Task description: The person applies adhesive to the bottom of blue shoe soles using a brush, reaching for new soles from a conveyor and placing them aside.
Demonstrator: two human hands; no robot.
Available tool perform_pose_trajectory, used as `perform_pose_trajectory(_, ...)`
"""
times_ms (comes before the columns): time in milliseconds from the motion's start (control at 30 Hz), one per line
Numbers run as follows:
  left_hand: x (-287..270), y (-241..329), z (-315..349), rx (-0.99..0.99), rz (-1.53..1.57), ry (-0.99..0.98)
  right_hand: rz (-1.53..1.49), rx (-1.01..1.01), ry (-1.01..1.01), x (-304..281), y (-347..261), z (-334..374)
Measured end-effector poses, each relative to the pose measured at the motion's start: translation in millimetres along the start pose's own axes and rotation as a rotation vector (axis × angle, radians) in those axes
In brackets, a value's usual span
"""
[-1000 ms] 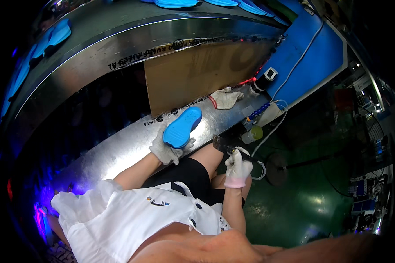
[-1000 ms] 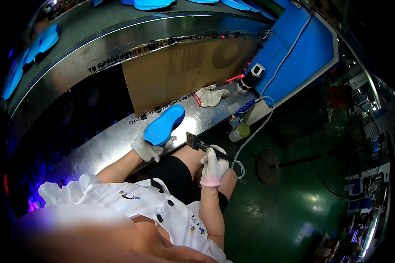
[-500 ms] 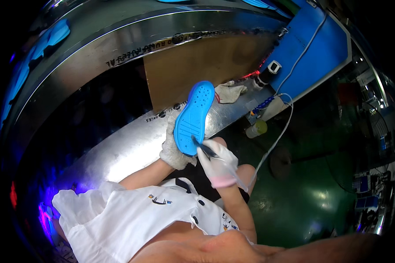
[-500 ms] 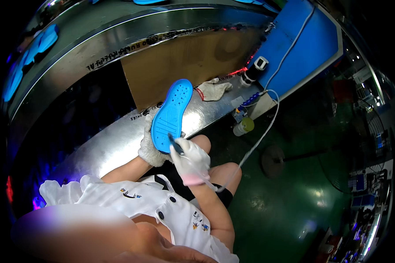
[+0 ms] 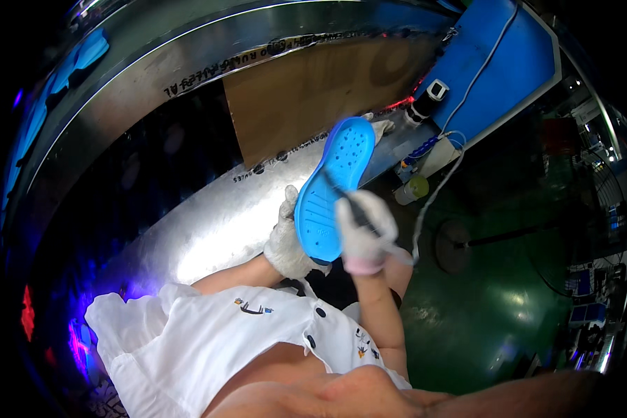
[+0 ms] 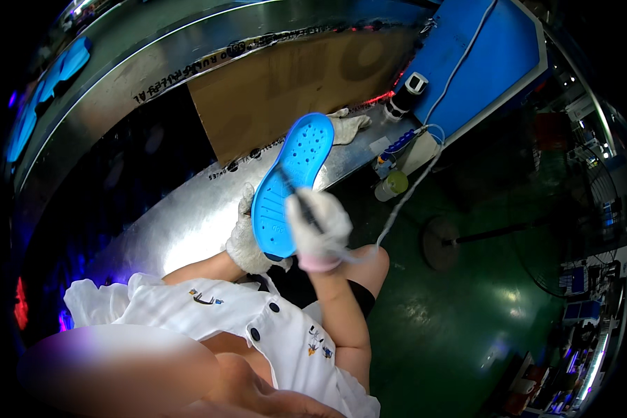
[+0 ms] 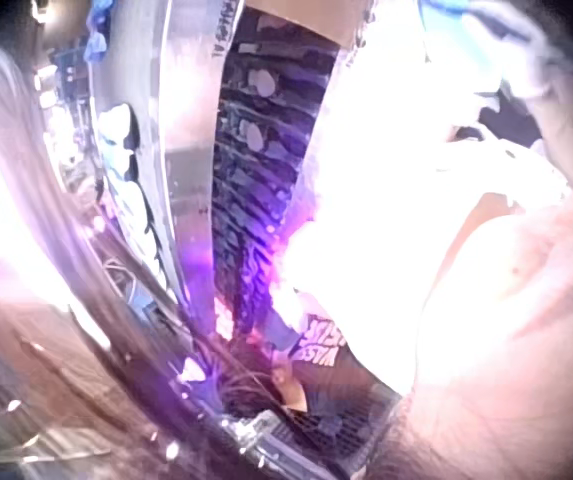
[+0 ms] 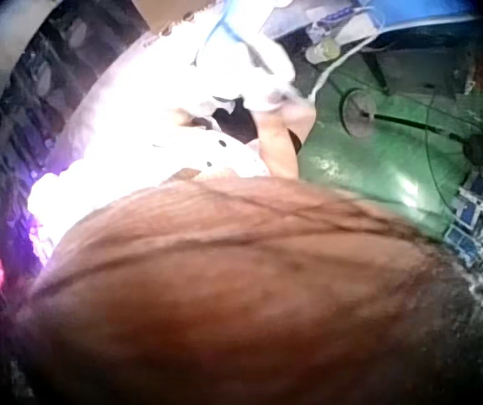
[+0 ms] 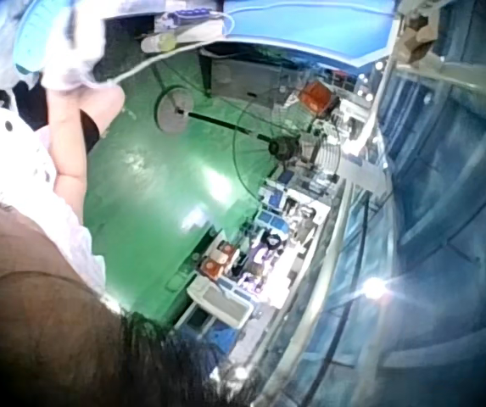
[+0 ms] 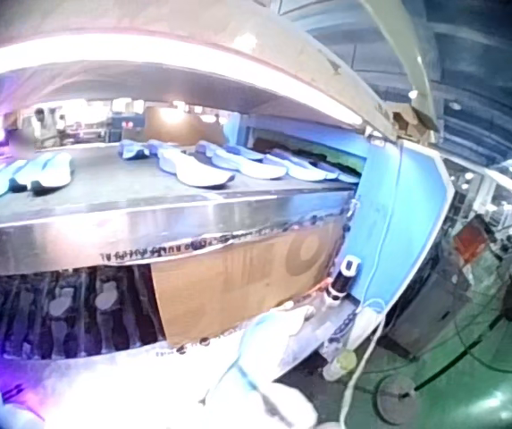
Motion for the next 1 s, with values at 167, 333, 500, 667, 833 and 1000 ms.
perform_pose_trajectory(167, -28, 8, -4, 0.199, -0.122, 0.147, -0.524, 0.161, -0.268, -9, -36, 3)
perform_pose_trajectory(333, -19, 12, -9, 0.080, -0.028, 0.127, -0.134, -0.237, -0.190, 2, -24, 12)
perform_pose_trajectory(500, -21, 29, -12, 0.042, -0.253, 0.043, -0.477, 0.118, -0.226, -4, -30, 4)
perform_pose_trajectory(667, -14, 43, -29, 0.054, -0.158, -0.045, -0.005, -0.245, -0.264, -1, -43, 16)
perform_pose_trajectory(833, 10, 64, -31, -0.109, -0.134, 0.025, -0.331, 0.176, -0.213, 0, -23, 4)
perform_pose_trajectory(1000, 4, 94, -36, -0.409, -0.335, 0.086, 0.071, -0.351, -0.635, -21, -46, 4)
Point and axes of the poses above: each hand's wrist, its own z-axis away from the middle knuckle, its own x-axis out of the palm, y = z × x, the point moved 1 cm from there along -z, towards the middle knuckle, and after that the axes turned 15 degrees about -y, right-handed, at the moved point
